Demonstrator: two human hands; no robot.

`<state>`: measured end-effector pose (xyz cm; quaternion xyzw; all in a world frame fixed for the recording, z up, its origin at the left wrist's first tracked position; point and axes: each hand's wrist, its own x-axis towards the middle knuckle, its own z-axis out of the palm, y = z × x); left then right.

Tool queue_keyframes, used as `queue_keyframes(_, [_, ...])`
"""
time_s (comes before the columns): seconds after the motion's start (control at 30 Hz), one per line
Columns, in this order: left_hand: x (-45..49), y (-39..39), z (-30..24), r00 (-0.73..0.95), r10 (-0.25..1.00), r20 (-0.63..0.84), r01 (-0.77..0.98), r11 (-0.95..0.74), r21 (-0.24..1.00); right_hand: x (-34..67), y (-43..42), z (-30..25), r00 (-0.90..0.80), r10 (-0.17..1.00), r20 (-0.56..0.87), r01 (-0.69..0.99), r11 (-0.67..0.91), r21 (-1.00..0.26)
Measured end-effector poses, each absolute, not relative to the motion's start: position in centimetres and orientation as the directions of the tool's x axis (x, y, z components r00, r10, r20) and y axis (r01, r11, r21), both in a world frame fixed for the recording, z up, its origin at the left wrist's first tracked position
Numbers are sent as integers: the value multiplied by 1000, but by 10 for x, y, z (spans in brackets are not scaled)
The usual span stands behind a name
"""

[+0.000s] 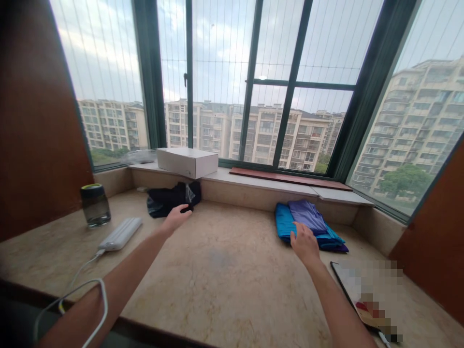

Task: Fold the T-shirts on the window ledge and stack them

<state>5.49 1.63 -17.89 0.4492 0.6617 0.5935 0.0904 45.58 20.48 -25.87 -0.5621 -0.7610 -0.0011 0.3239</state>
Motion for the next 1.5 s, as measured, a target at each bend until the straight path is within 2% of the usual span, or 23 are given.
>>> queue_keyframes(0.07, [62, 25, -195, -525, 736, 426, 505, -134, 853, 472, 235, -262, -43, 906, 421, 947, 172, -273])
queue_keyframes(0.13, [72, 34, -213, -453, 778, 436, 517, -169, 839, 481, 256, -266, 40, 942, 333, 970, 44, -240])
queue_keyframes(0.2, [84, 42, -231, -384, 807, 448, 531, -204, 823, 482, 269, -270, 108, 956, 271, 961, -30, -277])
queue_keyframes(0.3, [100, 48, -253, -289, 826, 484, 561, -264, 785, 478, 279, -273, 192, 936, 294, 925, -73, -373])
queue_keyframes(0.43, [115, 46, -270, -91, 836, 541, 597, -389, 702, 466, 283, -265, 201, 910, 362, 884, -10, -467])
queue_keyframes(0.57, [125, 43, -274, 98, 818, 567, 631, -492, 600, 441, 270, -265, 15, 884, 467, 840, 242, -486])
queue_keyframes(0.63, [128, 42, -274, 139, 823, 551, 641, -499, 583, 431, 260, -273, -16, 845, 534, 835, 305, -458])
queue_keyframes(0.7, [129, 41, -273, 174, 827, 535, 646, -505, 572, 429, 252, -281, 57, 838, 542, 873, 222, -435])
queue_keyframes(0.8, [126, 40, -271, 164, 834, 527, 650, -493, 578, 436, 248, -287, 119, 888, 444, 894, 98, -437])
queue_keyframes(0.87, [126, 40, -271, 145, 838, 526, 648, -482, 589, 437, 245, -282, 64, 900, 432, 870, 161, -467])
queue_keyframes(0.97, [130, 41, -274, 149, 853, 499, 615, -475, 629, 415, 220, -264, -39, 815, 579, 748, 408, -524])
queue_keyframes(1.07, [136, 41, -280, 154, 879, 450, 487, -464, 740, 371, 164, -245, -200, 696, 690, 506, 676, -535])
queue_keyframes(1.13, [137, 40, -282, 133, 891, 435, 379, -451, 808, 343, 123, -235, -468, 557, 686, 257, 829, -498])
queue_keyframes(1.17, [137, 40, -280, 89, 896, 436, 322, -440, 839, 333, 106, -231, -599, 457, 657, 150, 870, -469])
queue_keyframes(1.23, [136, 39, -272, -60, 907, 416, 186, -400, 898, 322, 82, -227, -673, 379, 635, 78, 890, -448])
queue_keyframes(1.3, [135, 37, -260, -206, 925, 320, -32, -333, 942, 321, 73, -226, -639, 445, 628, 134, 868, -479])
queue_keyframes(1.4, [133, 33, -245, -187, 974, 127, -329, -184, 926, 326, 77, -229, -582, 618, 529, 188, 735, -651])
queue_keyframes(1.5, [130, 35, -244, -174, 985, 18, -337, -76, 938, 329, 84, -234, -554, 734, 393, 175, 564, -807])
